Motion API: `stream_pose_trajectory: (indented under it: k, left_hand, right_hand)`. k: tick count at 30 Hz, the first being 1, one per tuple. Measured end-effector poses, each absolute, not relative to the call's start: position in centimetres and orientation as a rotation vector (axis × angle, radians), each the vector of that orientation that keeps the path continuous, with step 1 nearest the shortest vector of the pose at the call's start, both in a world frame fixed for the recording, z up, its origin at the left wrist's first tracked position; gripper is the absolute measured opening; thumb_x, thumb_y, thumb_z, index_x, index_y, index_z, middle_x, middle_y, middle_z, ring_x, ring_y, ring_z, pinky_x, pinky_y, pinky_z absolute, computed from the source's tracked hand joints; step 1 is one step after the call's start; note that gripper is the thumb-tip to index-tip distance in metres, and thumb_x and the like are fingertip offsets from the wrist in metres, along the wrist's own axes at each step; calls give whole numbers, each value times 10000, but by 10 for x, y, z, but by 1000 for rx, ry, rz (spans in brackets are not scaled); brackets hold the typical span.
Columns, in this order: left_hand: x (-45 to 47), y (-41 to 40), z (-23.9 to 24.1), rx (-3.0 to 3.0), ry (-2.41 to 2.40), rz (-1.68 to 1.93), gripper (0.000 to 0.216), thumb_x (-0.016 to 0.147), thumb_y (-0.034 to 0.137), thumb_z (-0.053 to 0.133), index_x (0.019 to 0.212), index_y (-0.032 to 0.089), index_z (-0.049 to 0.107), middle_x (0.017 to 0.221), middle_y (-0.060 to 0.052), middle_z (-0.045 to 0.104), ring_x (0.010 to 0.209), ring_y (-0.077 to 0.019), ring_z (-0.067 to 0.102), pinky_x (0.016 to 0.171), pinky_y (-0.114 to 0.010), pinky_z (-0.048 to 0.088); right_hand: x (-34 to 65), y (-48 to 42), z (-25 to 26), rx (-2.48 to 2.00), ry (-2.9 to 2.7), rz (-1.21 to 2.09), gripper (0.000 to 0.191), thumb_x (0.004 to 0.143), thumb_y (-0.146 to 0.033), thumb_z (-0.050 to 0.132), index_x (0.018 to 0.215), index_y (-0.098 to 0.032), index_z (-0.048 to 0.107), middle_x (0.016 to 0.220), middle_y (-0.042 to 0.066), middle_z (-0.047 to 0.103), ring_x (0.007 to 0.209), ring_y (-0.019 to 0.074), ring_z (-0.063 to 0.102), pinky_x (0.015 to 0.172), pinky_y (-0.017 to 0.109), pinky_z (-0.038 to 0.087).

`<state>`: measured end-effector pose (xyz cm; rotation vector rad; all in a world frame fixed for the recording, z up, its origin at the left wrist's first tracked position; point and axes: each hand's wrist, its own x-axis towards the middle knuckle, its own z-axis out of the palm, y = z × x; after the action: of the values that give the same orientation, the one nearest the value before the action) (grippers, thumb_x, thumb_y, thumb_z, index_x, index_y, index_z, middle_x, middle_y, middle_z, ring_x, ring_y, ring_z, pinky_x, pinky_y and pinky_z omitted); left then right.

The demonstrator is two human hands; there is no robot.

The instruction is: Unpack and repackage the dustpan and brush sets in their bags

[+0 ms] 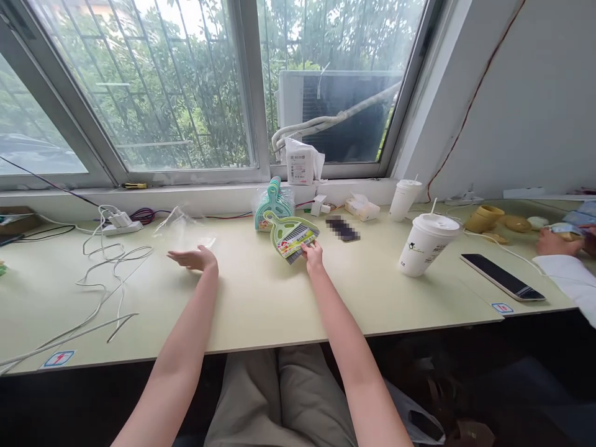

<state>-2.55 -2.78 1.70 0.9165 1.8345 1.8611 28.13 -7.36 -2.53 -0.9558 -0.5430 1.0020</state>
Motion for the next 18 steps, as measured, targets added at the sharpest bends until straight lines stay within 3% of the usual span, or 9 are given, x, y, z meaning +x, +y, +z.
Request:
stream_pose_trajectory:
  k: [2, 7, 8, 10, 13, 15, 18]
  left_hand:
    - [-8, -33, 18, 1013, 1963, 2034, 676, 866, 243, 439, 1453, 156, 114, 1540, -215, 166, 1470, -279, 104, 1157, -477, 201]
    - [37, -41, 14, 1309, 1798, 2023, 542, 907, 316, 420, 1401, 206, 227, 1553, -176, 123, 1473, -269, 68, 1164, -474, 172]
    - [42, -42, 12, 1312, 1723, 2015, 517, 915, 338, 415, 1390, 218, 251, 1543, -172, 164, 1468, -266, 104, 1154, -466, 207]
    - [49, -42, 7, 1371, 1440, 1814, 432, 927, 397, 402, 1322, 227, 357, 1432, -167, 382, 1391, -262, 322, 1085, -435, 344]
    - [58, -41, -3, 1397, 1031, 1227, 392, 890, 484, 465, 1175, 216, 487, 1125, -122, 615, 1052, -246, 614, 843, -391, 520]
    - [65, -39, -8, 1340, 967, 1053, 391, 841, 471, 543, 1130, 209, 510, 1001, -86, 648, 873, -222, 650, 699, -353, 542]
    - [70, -35, -12, 1268, 1021, 1124, 374, 807, 435, 575, 1098, 201, 545, 929, -50, 659, 778, -189, 637, 635, -308, 521]
  right_hand:
    - [276, -73, -27, -937, -588, 1009, 334, 686, -105, 720, 969, -187, 563, 904, 37, 706, 838, 166, 692, 784, 302, 602]
    - [262, -78, -27, -891, -737, 1065, 332, 711, -136, 706, 1010, -194, 572, 951, 48, 703, 865, 172, 694, 800, 303, 601]
    - [259, -80, -26, -889, -751, 1081, 332, 712, -134, 702, 1013, -193, 573, 949, 50, 703, 859, 173, 694, 793, 304, 603]
    - [254, -83, -25, -882, -769, 1112, 337, 716, -135, 700, 1022, -192, 569, 936, 50, 704, 838, 173, 695, 774, 304, 605]
    - [247, -86, -21, -874, -796, 1123, 333, 728, -154, 704, 1026, -194, 561, 914, 43, 705, 828, 165, 694, 764, 291, 596]
    - [246, -87, -16, -904, -844, 1097, 285, 765, -188, 680, 1023, -195, 559, 911, 41, 705, 800, 160, 694, 745, 289, 591]
    - [256, -89, -8, -1163, -987, 938, 124, 852, -301, 590, 881, -181, 582, 778, 40, 693, 591, 153, 656, 598, 288, 559]
